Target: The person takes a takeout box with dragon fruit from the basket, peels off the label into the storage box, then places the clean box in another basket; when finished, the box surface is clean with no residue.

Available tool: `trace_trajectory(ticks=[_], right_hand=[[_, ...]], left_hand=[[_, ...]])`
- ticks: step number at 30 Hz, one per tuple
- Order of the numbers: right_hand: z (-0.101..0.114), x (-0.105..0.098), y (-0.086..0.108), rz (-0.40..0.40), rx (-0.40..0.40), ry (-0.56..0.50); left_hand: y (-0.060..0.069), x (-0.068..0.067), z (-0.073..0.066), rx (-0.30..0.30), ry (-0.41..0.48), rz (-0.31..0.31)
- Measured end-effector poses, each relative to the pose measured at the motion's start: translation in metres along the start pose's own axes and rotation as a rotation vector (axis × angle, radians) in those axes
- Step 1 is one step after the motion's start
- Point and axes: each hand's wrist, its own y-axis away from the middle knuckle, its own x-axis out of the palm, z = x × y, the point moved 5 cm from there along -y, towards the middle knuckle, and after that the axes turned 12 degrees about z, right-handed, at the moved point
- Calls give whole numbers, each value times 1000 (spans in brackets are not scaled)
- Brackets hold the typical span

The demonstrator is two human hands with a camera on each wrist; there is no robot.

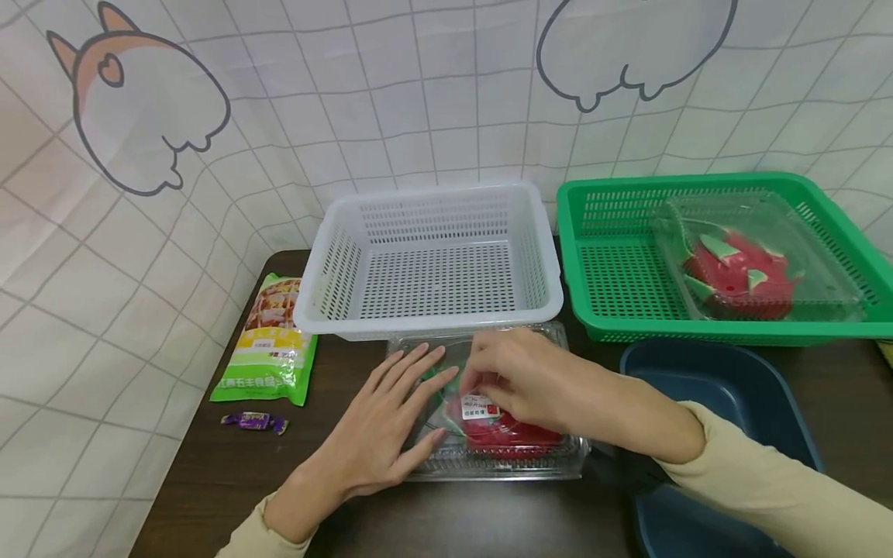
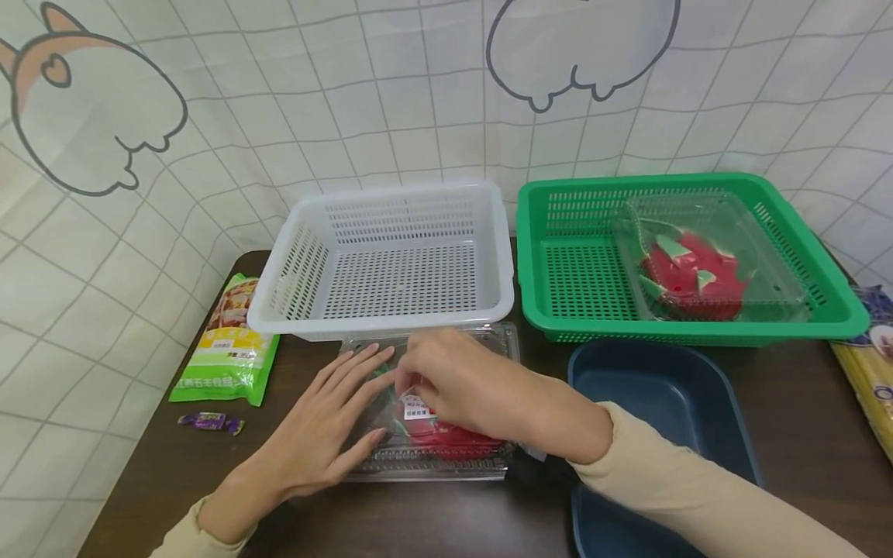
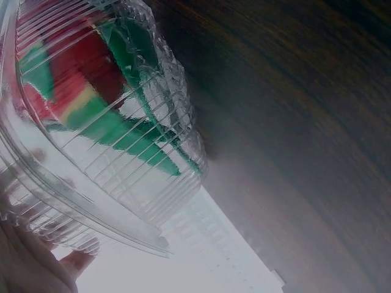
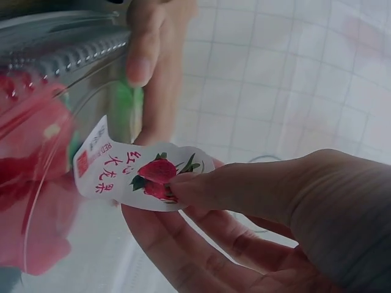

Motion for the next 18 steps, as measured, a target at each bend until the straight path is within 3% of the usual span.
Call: trace_trajectory(ticks=[9,18], right_hand=[[11,-5,13,-18,-74,-38],[7,-33,46,-92,-142,-103]], left_hand=[[0,0,0,5,-12,-6],[-1,1,0,-10,-8,10]])
